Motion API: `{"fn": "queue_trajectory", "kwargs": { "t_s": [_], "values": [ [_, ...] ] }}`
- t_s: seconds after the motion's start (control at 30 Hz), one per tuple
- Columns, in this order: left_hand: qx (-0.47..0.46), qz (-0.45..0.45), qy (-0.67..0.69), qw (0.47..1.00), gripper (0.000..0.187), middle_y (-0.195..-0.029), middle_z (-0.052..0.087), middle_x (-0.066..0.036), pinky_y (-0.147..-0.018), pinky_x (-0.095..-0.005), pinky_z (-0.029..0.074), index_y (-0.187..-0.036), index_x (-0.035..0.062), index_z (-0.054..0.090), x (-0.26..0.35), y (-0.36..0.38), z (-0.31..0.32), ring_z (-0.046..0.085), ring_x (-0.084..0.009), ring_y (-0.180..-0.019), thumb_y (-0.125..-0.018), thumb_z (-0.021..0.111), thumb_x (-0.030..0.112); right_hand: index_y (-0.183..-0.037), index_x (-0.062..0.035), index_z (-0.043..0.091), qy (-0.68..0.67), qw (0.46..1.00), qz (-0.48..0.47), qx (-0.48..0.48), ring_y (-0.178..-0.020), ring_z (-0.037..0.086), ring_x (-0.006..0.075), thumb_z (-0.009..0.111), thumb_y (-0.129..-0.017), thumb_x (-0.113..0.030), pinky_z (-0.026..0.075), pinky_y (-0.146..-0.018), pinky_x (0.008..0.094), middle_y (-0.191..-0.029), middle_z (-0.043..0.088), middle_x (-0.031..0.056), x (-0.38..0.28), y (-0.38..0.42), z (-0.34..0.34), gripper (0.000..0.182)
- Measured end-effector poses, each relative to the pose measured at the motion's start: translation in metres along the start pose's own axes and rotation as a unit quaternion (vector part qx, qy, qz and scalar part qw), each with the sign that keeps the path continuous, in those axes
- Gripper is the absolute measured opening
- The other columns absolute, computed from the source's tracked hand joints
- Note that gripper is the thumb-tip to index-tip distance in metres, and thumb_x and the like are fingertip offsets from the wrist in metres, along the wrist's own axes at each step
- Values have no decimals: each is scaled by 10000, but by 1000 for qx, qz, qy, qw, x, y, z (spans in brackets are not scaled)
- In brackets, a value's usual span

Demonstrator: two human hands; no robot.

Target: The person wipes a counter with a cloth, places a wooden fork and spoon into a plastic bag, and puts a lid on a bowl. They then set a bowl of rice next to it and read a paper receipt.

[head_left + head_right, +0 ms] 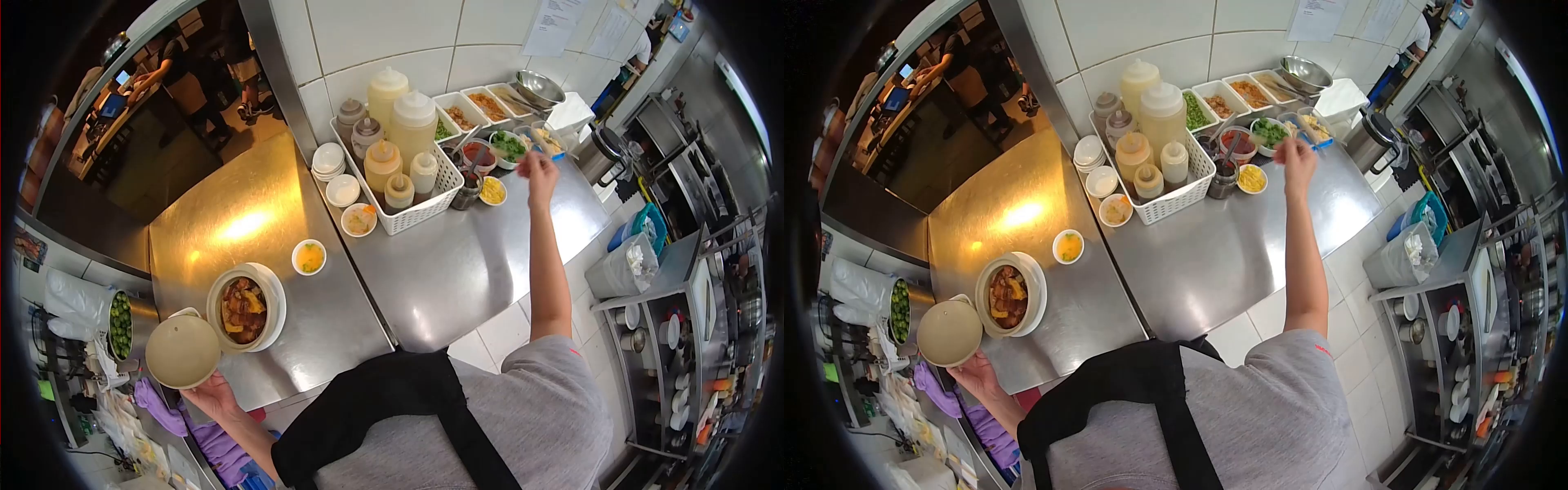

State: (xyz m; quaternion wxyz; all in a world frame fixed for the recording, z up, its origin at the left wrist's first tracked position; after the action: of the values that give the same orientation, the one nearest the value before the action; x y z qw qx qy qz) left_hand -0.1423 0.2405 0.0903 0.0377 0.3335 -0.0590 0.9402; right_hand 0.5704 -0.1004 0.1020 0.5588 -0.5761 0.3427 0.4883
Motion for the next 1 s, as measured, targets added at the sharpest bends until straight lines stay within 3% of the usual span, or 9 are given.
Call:
{"fn": "queue_trajectory", "kwargs": {
  "t_s": [0.17, 0.23, 0.33, 0.4, 0.47, 0.57, 0.8, 0.93, 1.0],
  "values": [
    [20, 0, -4, 1000, 358, -1116, 532, -119, -809, -326, 496, -1119, 24, 476, -7, -1, 11, 541, -215, -995, -837, 509, 243, -777, 30, 582, 243, 962, 17, -126, -549, 586, 182, 567, -780, -157, 460, -510, 287, -671, 609, 139, 16, -24, 48, 188],
    [37, 6, -15, 999, 358, -1120, 528, -126, -810, -332, 495, -1117, 22, 477, -7, 1, 12, 540, -220, -995, -837, 511, 241, -797, 15, 585, 469, 816, -332, -61, -636, 593, 293, 578, -738, -154, 467, -597, 351, -689, 603, 165, -60, -26, 86, 179],
    [48, 17, -12, 999, 363, -1122, 527, -122, -825, -342, 486, -1116, 23, 480, -9, 5, 9, 535, -222, -1005, -833, 514, 248, -813, -5, 600, 408, 845, -278, -205, -759, 577, 330, 592, -709, -149, 451, -678, 376, -802, 600, 174, -58, -49, 156, 178],
    [72, 22, -18, 997, 370, -1123, 528, -116, -826, -345, 482, -1113, 26, 483, -11, 11, 10, 533, -219, -1006, -825, 523, 255, -935, -23, 600, 491, 764, -134, -397, -934, 558, 271, 624, -706, -156, 431, -800, 348, -1021, 573, 167, -10, -47, 215, 266],
    [105, 23, -14, 994, 384, -1124, 531, -102, -825, -347, 477, -1107, 37, 492, -10, 18, 8, 532, -214, -1006, -807, 542, 270, -993, -35, 579, 472, 721, -188, -472, -988, 534, 261, 634, -704, -159, 410, -848, 350, -1070, 557, 153, 33, -43, 245, 320],
    [138, 38, -15, 990, 406, -1130, 527, -89, -822, -343, 471, -1116, 55, 487, -1, 28, -7, 532, -212, -1003, -789, 558, 284, -1103, -56, 527, 378, 565, -412, -607, -1088, 466, 243, 676, -680, -190, 350, -937, 355, -1145, 524, 120, 25, 16, 289, 468],
    [153, 52, -9, 987, 437, -1129, 523, -82, -807, -323, 480, -1153, 61, 438, 14, 44, -13, 540, -199, -990, -827, 503, 344, -1002, -37, 582, 387, 697, -355, -488, -891, 574, 258, 640, -712, -155, 455, -775, 338, -974, 610, 106, 44, -41, 268, 319],
    [150, 39, -10, 988, 419, -1103, 538, -80, -789, -293, 485, -1136, 48, 442, 18, 42, -29, 555, -187, -961, -848, 453, 352, -929, 11, 595, 237, 884, 28, -401, -759, 579, 163, 620, -739, -113, 471, -653, 258, -874, 617, 80, 52, -119, 228, 229],
    [167, 25, -23, 985, 403, -1098, 540, -85, -805, -290, 475, -1115, 35, 450, 19, 43, -20, 557, -186, -949, -860, 418, 345, -918, 14, 593, 28, 929, 68, -363, -735, 565, 122, 599, -766, -91, 459, -635, 225, -847, 611, 65, 21, -134, 220, 186]
  ]
}}
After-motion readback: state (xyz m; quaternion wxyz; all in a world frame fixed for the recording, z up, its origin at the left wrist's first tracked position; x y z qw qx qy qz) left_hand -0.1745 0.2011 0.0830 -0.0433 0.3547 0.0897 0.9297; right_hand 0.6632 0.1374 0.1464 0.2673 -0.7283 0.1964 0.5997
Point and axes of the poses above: each hand's wrist, its own y-axis away from the middle knuckle, its own z-axis out of the palm, x = y × z, the point moved 10 cm from there along -y, towards the middle knuckle
